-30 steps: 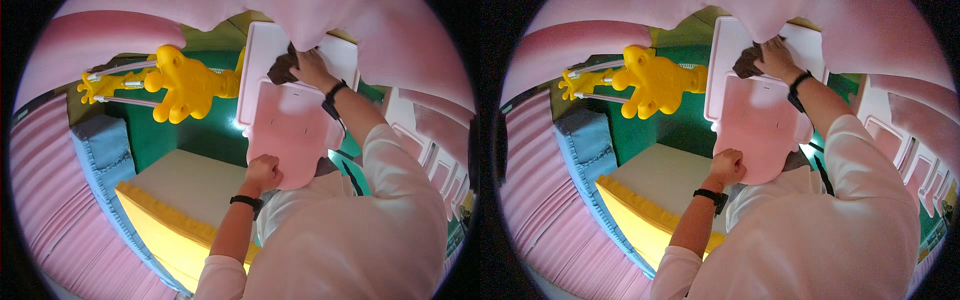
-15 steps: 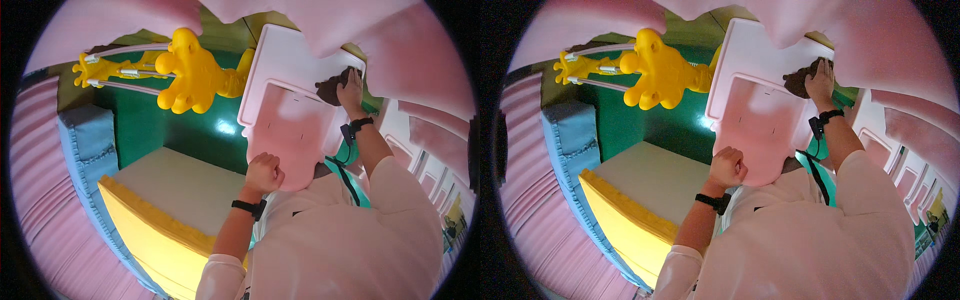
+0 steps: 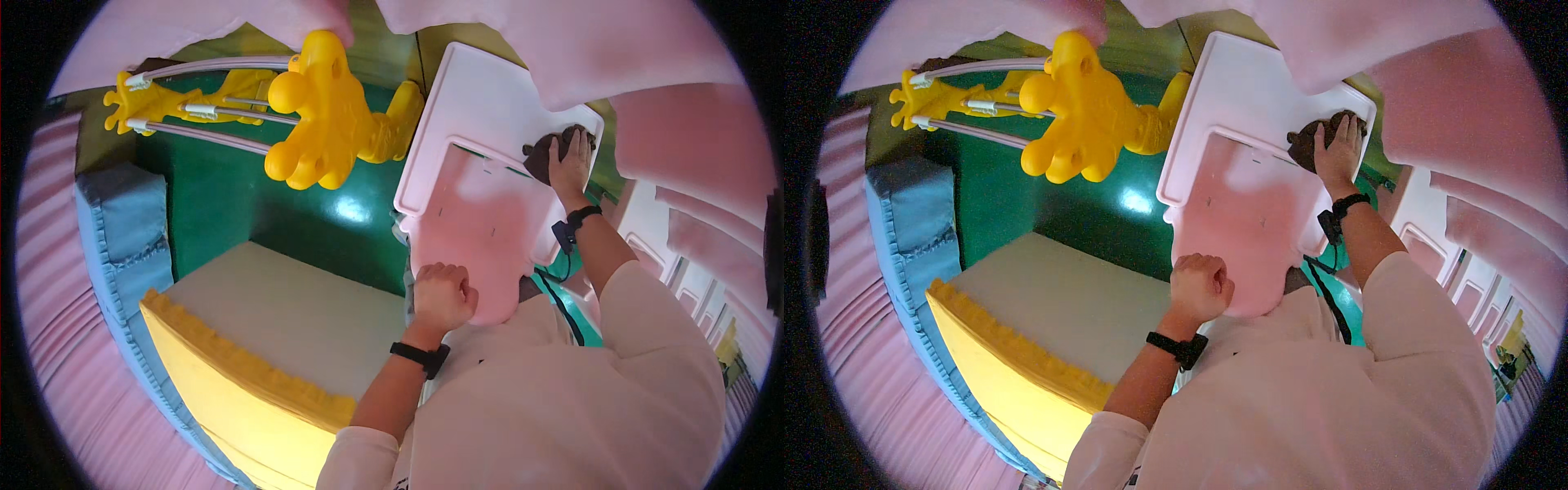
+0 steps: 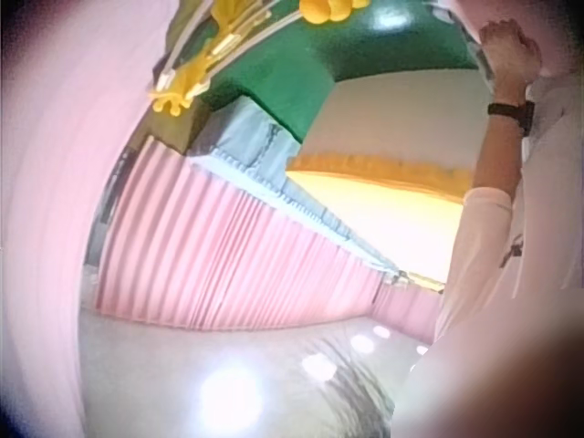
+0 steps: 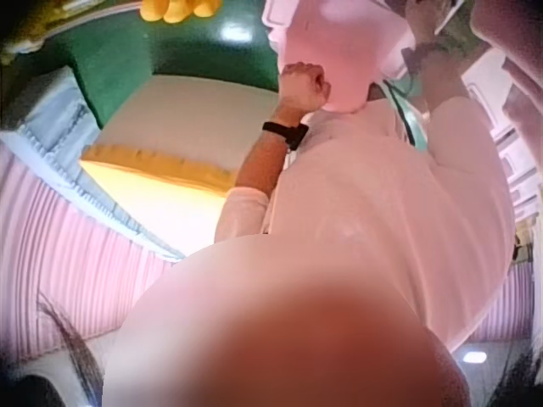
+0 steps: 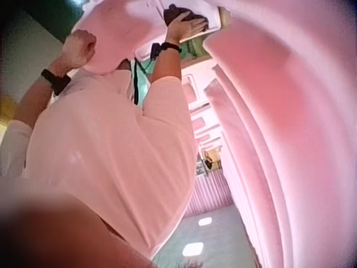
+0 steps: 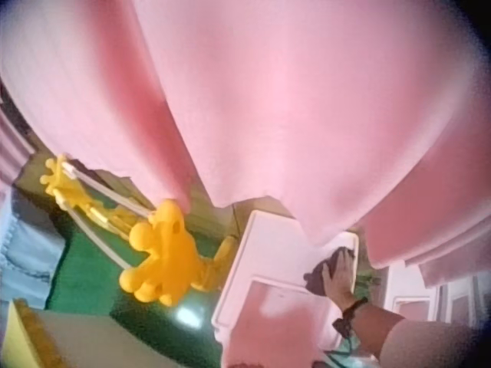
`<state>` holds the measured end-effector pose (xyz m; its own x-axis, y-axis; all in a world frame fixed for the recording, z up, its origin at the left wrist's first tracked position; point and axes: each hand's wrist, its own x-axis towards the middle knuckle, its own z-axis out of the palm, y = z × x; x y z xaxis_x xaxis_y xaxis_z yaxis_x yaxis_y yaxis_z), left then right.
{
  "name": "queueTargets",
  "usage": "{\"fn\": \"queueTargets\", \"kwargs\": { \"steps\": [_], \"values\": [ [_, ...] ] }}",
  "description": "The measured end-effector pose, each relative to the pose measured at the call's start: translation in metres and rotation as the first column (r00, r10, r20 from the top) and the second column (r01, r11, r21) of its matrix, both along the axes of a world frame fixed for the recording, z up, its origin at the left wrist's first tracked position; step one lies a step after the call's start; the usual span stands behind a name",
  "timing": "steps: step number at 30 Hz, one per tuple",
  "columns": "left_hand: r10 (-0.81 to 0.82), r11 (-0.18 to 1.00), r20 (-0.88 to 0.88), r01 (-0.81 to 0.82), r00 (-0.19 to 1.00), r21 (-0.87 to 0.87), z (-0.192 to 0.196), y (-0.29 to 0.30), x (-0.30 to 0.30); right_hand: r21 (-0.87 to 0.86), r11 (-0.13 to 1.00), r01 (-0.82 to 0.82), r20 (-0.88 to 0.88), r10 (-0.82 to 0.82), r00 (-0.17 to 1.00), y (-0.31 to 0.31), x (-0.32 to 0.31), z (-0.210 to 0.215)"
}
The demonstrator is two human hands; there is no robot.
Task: Wiping down pink children's high chairs with a cloth.
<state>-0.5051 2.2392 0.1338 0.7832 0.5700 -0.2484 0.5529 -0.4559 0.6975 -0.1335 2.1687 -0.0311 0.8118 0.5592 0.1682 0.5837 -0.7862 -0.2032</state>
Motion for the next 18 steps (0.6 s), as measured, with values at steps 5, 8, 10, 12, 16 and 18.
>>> {"fn": "queueTargets", "kwargs": {
  "steps": [5,8,10,12,16,18],
  "values": [
    [0.0,1.0,-0.021,0.001,1.0,0.015,0.001,0.001,0.002,0.187,0.973,-0.133,-0.006,0.136,0.991,0.095,-0.013,-0.007],
    [-0.018,0.999,-0.017,0.019,1.0,0.03,-0.001,0.002,0.006,0.206,0.95,-0.235,0.018,0.236,0.972,0.154,-0.032,0.006],
    [-0.044,0.998,-0.017,0.044,0.999,0.038,-0.001,0.001,0.008,0.178,0.928,-0.327,0.11,0.311,0.944,0.169,-0.038,-0.006],
    [-0.015,0.999,0.004,0.015,1.0,0.033,-0.002,0.0,0.009,0.209,0.89,-0.405,0.051,0.404,0.913,0.165,-0.047,-0.005],
    [-0.012,0.999,-0.022,0.013,1.0,0.04,-0.001,-0.002,0.005,0.139,0.882,-0.45,-0.073,0.462,0.884,0.114,-0.033,0.012],
    [0.033,0.999,0.037,-0.034,0.999,0.041,-0.003,-0.004,0.008,0.196,0.882,-0.43,-0.012,0.44,0.898,0.063,-0.008,0.014]
  ]
}}
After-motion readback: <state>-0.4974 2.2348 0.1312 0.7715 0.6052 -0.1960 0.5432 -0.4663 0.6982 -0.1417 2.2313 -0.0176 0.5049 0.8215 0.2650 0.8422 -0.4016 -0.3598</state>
